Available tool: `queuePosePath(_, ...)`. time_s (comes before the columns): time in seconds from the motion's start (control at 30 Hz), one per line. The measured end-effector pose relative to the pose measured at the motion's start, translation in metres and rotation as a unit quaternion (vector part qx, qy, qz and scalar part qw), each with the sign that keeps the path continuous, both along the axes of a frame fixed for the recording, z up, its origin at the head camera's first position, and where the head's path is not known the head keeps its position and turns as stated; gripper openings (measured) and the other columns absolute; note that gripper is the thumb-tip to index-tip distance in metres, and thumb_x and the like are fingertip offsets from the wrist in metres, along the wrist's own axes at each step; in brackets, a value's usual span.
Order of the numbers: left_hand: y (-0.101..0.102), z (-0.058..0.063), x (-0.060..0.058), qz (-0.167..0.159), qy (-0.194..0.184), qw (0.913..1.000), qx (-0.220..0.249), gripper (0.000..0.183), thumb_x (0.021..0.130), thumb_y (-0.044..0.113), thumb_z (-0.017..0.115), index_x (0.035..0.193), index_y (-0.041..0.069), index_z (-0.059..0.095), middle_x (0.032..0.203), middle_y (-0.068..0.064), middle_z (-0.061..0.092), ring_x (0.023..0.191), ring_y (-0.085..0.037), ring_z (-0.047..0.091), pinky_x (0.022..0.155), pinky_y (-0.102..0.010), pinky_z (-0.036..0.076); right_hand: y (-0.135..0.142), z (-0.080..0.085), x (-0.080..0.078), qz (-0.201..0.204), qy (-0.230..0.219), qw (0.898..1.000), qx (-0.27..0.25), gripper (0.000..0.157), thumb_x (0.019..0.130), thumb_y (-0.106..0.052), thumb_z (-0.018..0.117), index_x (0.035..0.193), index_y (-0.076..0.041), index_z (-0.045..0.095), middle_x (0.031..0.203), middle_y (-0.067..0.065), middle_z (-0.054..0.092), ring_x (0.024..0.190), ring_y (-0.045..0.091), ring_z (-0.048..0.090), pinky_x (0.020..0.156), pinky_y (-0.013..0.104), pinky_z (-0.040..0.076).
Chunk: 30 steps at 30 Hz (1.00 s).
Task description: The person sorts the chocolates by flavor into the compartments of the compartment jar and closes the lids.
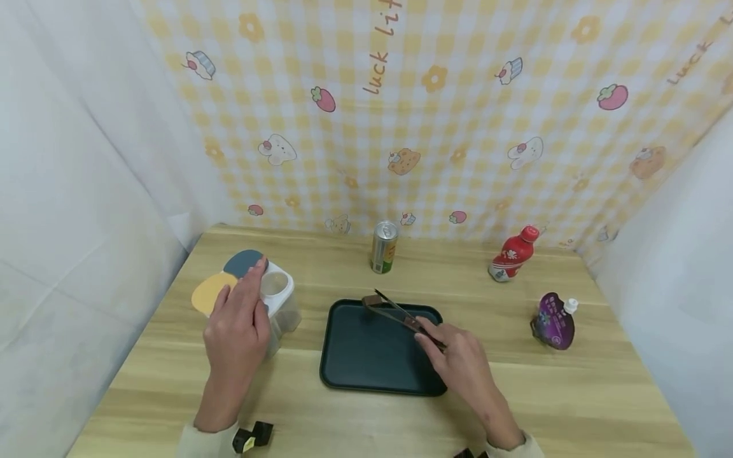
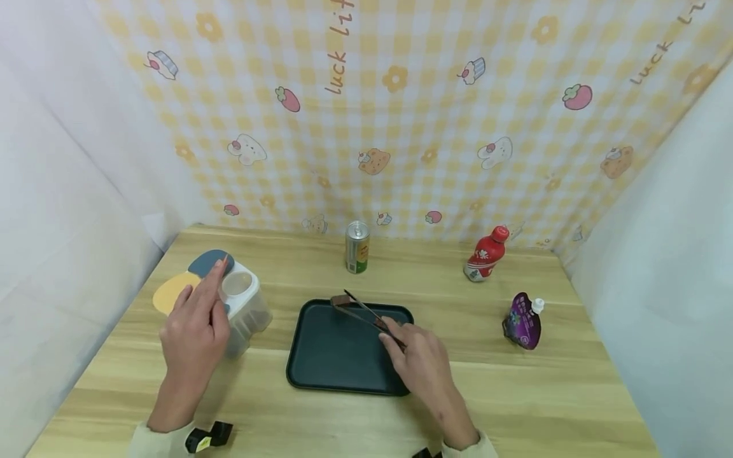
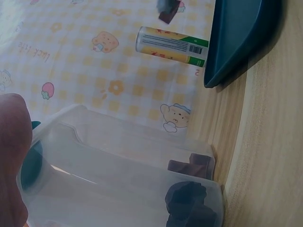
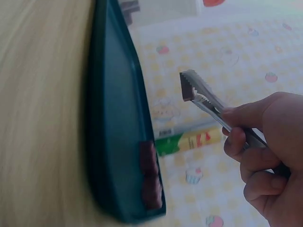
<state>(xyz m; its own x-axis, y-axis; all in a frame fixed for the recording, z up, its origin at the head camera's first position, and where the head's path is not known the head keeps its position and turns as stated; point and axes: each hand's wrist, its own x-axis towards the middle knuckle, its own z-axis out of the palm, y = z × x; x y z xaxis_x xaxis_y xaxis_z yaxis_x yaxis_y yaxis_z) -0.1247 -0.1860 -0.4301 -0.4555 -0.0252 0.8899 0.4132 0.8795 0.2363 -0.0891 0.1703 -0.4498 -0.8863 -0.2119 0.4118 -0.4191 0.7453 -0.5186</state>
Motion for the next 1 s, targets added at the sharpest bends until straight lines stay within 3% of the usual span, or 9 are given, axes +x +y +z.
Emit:
queuePosePath(0.23, -0.002, 0.004, -0.003, 0.005, -0.002, 1.0, 0.002, 0.047, 0.098, 0.015, 0.044, 0.14, 0.011, 0.066, 0.126, -0.008, 0.072, 0.102, -0.035, 0.073, 0.086, -0.067, 0.052, -0.031, 0.013, -0.019, 0.053, 0.041, 0.997, -0.027, 0.036, 0.094, -0.016, 0.078, 0.128, -0.007, 0.074, 0.063, -0.017, 0.044, 0.05, -0.001, 0.033, 0.045, 0.02, 0.032)
queuePosePath(0.33, -0.001, 0.002, -0.002, 0.006, -0.007, 1.0, 0.001, 0.048, 0.098, 0.015, 0.044, 0.141, 0.012, 0.065, 0.126, -0.009, 0.072, 0.102, -0.034, 0.073, 0.087, -0.066, 0.052, -0.045, 0.02, -0.024, 0.069, 0.058, 0.995, -0.035, 0.035, 0.094, -0.017, 0.077, 0.128, -0.007, 0.074, 0.069, -0.012, 0.06, 0.056, 0.001, 0.046, 0.05, 0.021, 0.04)
queuePosePath(0.5, 0.0, 0.001, 0.0, 0.002, -0.015, 0.9999, 0.003, 0.048, 0.099, 0.015, 0.044, 0.142, 0.012, 0.064, 0.127, -0.008, 0.071, 0.104, -0.034, 0.073, 0.088, -0.066, 0.052, -0.067, 0.03, -0.032, 0.09, 0.076, 0.991, -0.057, 0.033, 0.095, -0.016, 0.075, 0.127, -0.007, 0.074, 0.084, -0.002, 0.074, 0.065, 0.004, 0.06, 0.056, 0.023, 0.049)
queuePosePath(0.77, 0.001, 0.001, 0.0, 0.004, -0.016, 0.9998, 0.008, 0.046, 0.1, 0.015, 0.043, 0.142, 0.011, 0.065, 0.131, -0.005, 0.07, 0.105, -0.033, 0.072, 0.089, -0.066, 0.052, -0.097, 0.041, -0.041, 0.113, 0.084, 0.988, -0.064, 0.032, 0.097, -0.018, 0.074, 0.128, -0.009, 0.074, 0.071, -0.008, 0.062, 0.056, 0.003, 0.046, 0.052, 0.022, 0.042)
queuePosePath(1.0, 0.003, -0.001, -0.001, 0.013, 0.0, 0.9999, 0.01, 0.045, 0.1, 0.013, 0.044, 0.139, 0.009, 0.067, 0.128, -0.005, 0.071, 0.102, -0.033, 0.073, 0.087, -0.065, 0.053, -0.114, 0.045, -0.043, 0.135, 0.083, 0.986, -0.053, 0.033, 0.097, -0.019, 0.074, 0.128, -0.008, 0.074, 0.091, 0.001, 0.076, 0.059, 0.002, 0.053, 0.053, 0.018, 0.044)
